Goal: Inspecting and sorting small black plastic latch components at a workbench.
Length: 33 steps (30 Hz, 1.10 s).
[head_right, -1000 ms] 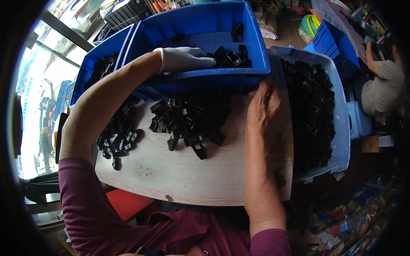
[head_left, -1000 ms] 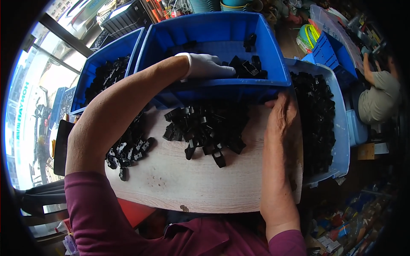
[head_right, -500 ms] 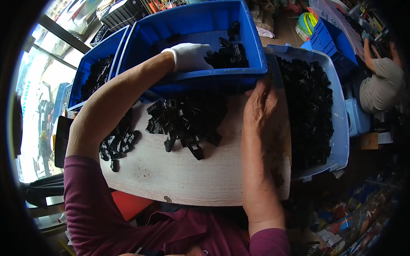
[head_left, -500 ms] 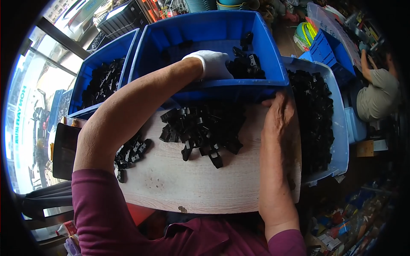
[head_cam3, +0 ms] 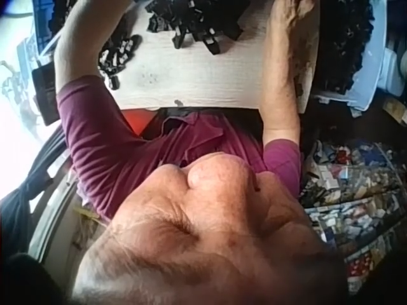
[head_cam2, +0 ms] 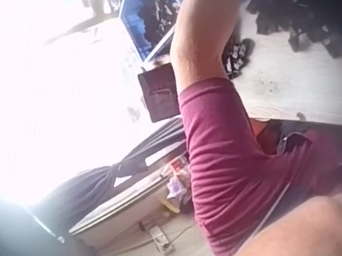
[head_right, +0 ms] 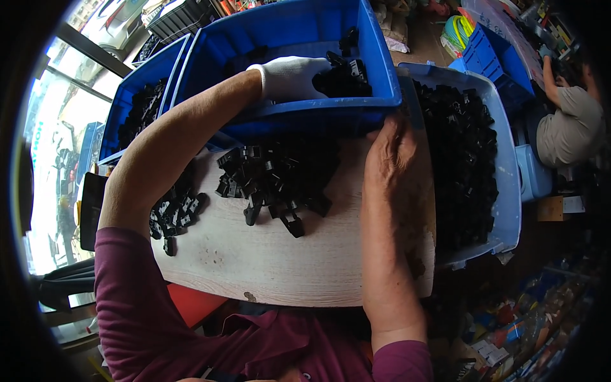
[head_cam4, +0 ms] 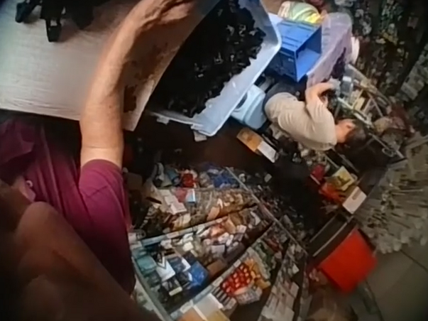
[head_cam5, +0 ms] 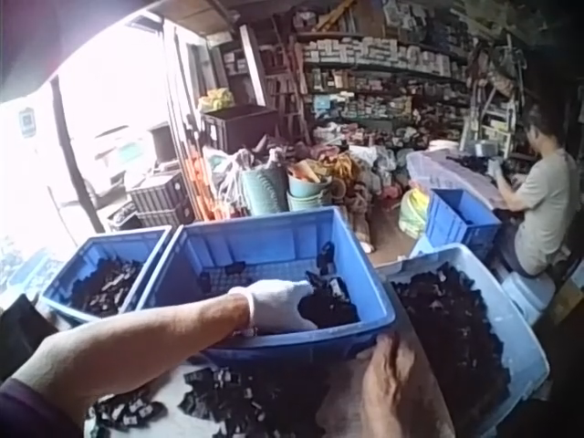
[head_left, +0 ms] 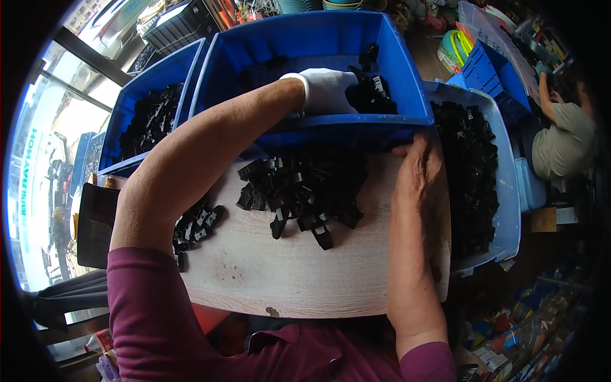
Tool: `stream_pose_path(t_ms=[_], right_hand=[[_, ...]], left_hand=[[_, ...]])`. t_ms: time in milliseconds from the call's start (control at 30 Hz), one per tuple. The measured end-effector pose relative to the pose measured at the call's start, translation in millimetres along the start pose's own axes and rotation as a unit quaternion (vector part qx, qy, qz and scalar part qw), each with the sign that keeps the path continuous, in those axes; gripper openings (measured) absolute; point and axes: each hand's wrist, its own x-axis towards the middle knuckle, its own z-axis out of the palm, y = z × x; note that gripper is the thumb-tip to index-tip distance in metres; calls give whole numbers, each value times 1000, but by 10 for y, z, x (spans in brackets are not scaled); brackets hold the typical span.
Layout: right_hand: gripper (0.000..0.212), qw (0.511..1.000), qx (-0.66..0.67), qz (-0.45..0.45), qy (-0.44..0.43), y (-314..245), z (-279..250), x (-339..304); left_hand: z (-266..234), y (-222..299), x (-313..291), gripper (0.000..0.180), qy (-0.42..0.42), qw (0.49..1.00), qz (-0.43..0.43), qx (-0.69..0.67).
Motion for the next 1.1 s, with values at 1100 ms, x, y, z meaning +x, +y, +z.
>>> stream_pose_path(t_ms=[1100], right_hand=[[40, 998, 25, -46, 16, 152, 5, 68]], left_hand=[[-131, 82, -75, 45, -45, 993, 46, -95]])
